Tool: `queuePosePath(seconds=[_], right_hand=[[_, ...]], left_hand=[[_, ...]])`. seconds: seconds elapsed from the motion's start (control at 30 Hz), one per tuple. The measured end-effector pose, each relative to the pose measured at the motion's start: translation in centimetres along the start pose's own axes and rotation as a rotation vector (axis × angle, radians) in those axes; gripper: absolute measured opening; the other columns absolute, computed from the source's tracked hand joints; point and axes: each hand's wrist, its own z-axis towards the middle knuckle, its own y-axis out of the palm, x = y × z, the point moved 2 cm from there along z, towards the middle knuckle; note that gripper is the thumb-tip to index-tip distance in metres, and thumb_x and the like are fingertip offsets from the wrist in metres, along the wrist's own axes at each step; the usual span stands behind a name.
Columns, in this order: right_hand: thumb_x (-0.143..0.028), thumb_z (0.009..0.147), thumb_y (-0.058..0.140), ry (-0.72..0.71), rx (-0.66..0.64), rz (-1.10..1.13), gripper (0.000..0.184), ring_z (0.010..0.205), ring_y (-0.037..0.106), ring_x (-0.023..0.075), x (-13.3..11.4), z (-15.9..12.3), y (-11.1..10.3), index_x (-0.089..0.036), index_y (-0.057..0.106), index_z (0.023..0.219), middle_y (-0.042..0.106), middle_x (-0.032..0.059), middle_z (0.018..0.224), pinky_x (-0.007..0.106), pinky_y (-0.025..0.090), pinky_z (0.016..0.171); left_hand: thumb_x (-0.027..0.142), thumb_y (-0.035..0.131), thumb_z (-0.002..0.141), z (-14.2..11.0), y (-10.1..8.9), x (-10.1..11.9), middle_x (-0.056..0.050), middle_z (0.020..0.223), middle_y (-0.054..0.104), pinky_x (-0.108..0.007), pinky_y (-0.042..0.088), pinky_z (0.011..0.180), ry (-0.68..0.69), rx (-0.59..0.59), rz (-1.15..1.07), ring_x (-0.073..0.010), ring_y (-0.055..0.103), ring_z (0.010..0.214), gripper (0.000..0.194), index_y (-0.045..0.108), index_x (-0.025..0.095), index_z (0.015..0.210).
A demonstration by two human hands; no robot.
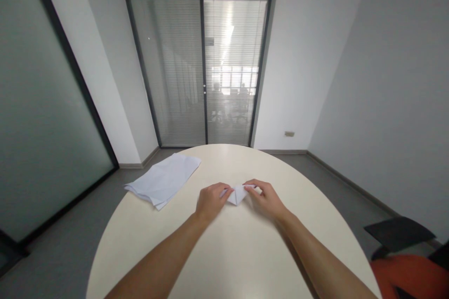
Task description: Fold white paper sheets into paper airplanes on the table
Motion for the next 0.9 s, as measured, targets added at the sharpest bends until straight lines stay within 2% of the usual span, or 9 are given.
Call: queuePosePath(seconds=[0.13, 0.3, 0.4, 0.47, 0.57, 0.67, 0.8, 0.9], right_hand=[[-0.046, 0.093, 0.053, 0.124, 0.017, 0.127, 0.032, 0.085, 0.064, 0.0212, 1.1, 0.0, 0.5, -0.020, 0.070, 0.099, 0.072, 0.0061, 0.092, 0.031, 0.052, 0.073], [-0.046, 0.095, 0.048, 0.162, -0.029, 0.131, 0.034, 0.075, 0.062, 0.0182, 1.7, -0.1, 1.1, -0.018, 0.068, 0.095, 0.070, 0.0041, 0.083, 0.028, 0.048, 0.066], [-0.045, 0.096, 0.046, 0.164, -0.068, 0.004, 0.034, 0.064, 0.058, 0.0167, 2.2, -0.3, 1.1, -0.019, 0.069, 0.096, 0.068, 0.0023, 0.074, 0.027, 0.044, 0.059], [-0.043, 0.096, 0.046, 0.171, -0.061, -0.130, 0.034, 0.062, 0.057, 0.0173, 2.7, -0.5, 1.0, -0.020, 0.071, 0.096, 0.068, 0.0020, 0.072, 0.028, 0.043, 0.059], [-0.039, 0.094, 0.048, 0.149, -0.042, -0.290, 0.032, 0.070, 0.061, 0.0195, 3.4, -0.5, 0.8, -0.020, 0.073, 0.094, 0.069, 0.0041, 0.075, 0.030, 0.045, 0.067], [-0.035, 0.092, 0.050, 0.128, -0.055, -0.349, 0.028, 0.078, 0.063, 0.0211, 3.7, -0.4, 0.8, -0.021, 0.074, 0.092, 0.071, 0.0053, 0.079, 0.032, 0.048, 0.073], [-0.033, 0.092, 0.053, 0.052, -0.053, -0.399, 0.025, 0.101, 0.064, 0.0239, 3.0, -0.3, 0.9, -0.022, 0.074, 0.100, 0.073, 0.0089, 0.103, 0.038, 0.048, 0.091], [-0.038, 0.095, 0.051, 0.014, -0.184, -0.417, 0.037, 0.121, 0.058, 0.0268, 2.1, -0.6, 1.7, -0.022, 0.067, 0.125, 0.066, 0.0114, 0.128, 0.046, 0.040, 0.105]], left_hand=[[0.044, 0.047, 0.101, 0.0, 0.2, -0.3, 0.000, 0.079, 0.074, -0.024, 0.045, 0.066, -0.119, -0.058, 0.113, -0.0152, 0.068, 0.071, 0.034, 0.069, 0.024, 0.085], [0.044, 0.040, 0.102, 0.1, 0.8, -0.4, -0.005, 0.074, 0.070, -0.027, 0.044, 0.065, -0.152, -0.192, 0.275, -0.0190, 0.066, 0.071, 0.043, 0.068, 0.022, 0.080], [0.035, 0.046, 0.100, 0.0, 1.1, -0.4, -0.008, 0.083, 0.071, -0.032, 0.048, 0.075, -0.121, -0.217, 0.291, -0.0221, 0.067, 0.083, 0.031, 0.069, 0.020, 0.085], [0.026, 0.053, 0.096, -0.1, 1.1, -0.3, -0.009, 0.099, 0.072, -0.036, 0.049, 0.086, -0.048, -0.197, 0.222, -0.0231, 0.066, 0.097, 0.017, 0.068, 0.019, 0.100], [0.022, 0.057, 0.093, -0.5, 1.2, 0.1, -0.009, 0.129, 0.065, -0.041, 0.043, 0.105, 0.122, -0.223, 0.080, -0.0220, 0.058, 0.120, 0.036, 0.058, 0.021, 0.128], [0.031, 0.053, 0.096, -1.2, 1.5, 0.7, -0.009, 0.145, 0.054, -0.043, 0.037, 0.113, 0.262, -0.379, 0.038, -0.0218, 0.049, 0.135, 0.044, 0.052, 0.024, 0.139], [0.042, 0.045, 0.099, -1.6, 1.7, 1.0, -0.012, 0.154, 0.042, -0.046, 0.031, 0.117, 0.264, -0.499, 0.090, -0.0251, 0.038, 0.143, 0.052, 0.044, 0.020, 0.146], [0.044, 0.040, 0.100, -1.7, 2.0, 0.8, -0.016, 0.157, 0.035, -0.047, 0.025, 0.119, 0.203, -0.542, 0.131, -0.0269, 0.028, 0.147, 0.058, 0.038, 0.015, 0.150]])
